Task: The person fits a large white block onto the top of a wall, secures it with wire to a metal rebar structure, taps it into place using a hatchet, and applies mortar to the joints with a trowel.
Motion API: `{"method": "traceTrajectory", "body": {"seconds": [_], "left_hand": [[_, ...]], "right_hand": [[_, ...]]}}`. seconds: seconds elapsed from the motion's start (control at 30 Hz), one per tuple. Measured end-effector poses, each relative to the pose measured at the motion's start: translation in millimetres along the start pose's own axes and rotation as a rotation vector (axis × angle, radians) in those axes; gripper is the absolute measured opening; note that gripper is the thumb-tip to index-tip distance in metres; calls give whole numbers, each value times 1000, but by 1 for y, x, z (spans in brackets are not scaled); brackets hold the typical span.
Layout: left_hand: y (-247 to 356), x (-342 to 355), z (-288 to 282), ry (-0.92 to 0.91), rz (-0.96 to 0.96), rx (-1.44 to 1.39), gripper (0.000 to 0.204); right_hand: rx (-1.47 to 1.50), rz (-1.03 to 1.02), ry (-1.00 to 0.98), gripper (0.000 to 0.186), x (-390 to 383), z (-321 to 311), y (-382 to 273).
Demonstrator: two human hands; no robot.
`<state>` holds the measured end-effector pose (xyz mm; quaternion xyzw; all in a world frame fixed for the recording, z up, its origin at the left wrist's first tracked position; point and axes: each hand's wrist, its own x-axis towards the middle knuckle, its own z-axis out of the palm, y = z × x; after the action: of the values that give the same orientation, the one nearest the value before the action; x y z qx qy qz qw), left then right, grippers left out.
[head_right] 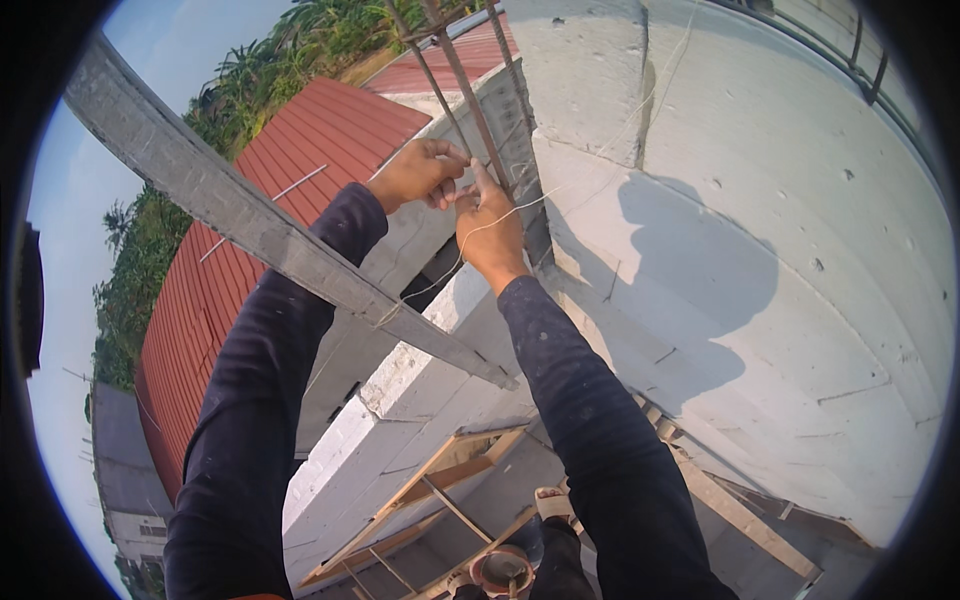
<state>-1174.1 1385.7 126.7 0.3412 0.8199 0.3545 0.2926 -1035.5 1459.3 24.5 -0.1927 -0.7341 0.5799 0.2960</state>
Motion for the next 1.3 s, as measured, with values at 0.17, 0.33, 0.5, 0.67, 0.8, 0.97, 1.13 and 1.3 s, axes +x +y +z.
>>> {"method": "traceTrajectory", "body": {"seconds": [0.17,0.33,0.5,0.67,0.8,0.97,1.13,1.3], "left_hand": [[-7,10,-1,28,137,53,25],[-10,9,-1,73,199,170,25],[-9,13,-1,117,297,291,26],[-9,5,0,52,188,133,21],[-7,4,-4,167,116,151,17],[-44,-25,-59,351,-59,-141,19],[-64,-139,-122,550,-92,-470,15],[-66,-297,-140,578,-100,-616,12]], "right_hand": [[-82,-45,7,66,-5,1,1],[-77,-117,51,69,-17,4,1],[-146,-112,-24,82,-9,3,3],[-275,29,-169,93,11,0,-4],[-184,136,-198,93,39,0,-7],[102,110,-205,87,2,-9,-7],[323,199,-188,63,-71,-37,10],[356,404,-170,41,-154,-69,39]]}}
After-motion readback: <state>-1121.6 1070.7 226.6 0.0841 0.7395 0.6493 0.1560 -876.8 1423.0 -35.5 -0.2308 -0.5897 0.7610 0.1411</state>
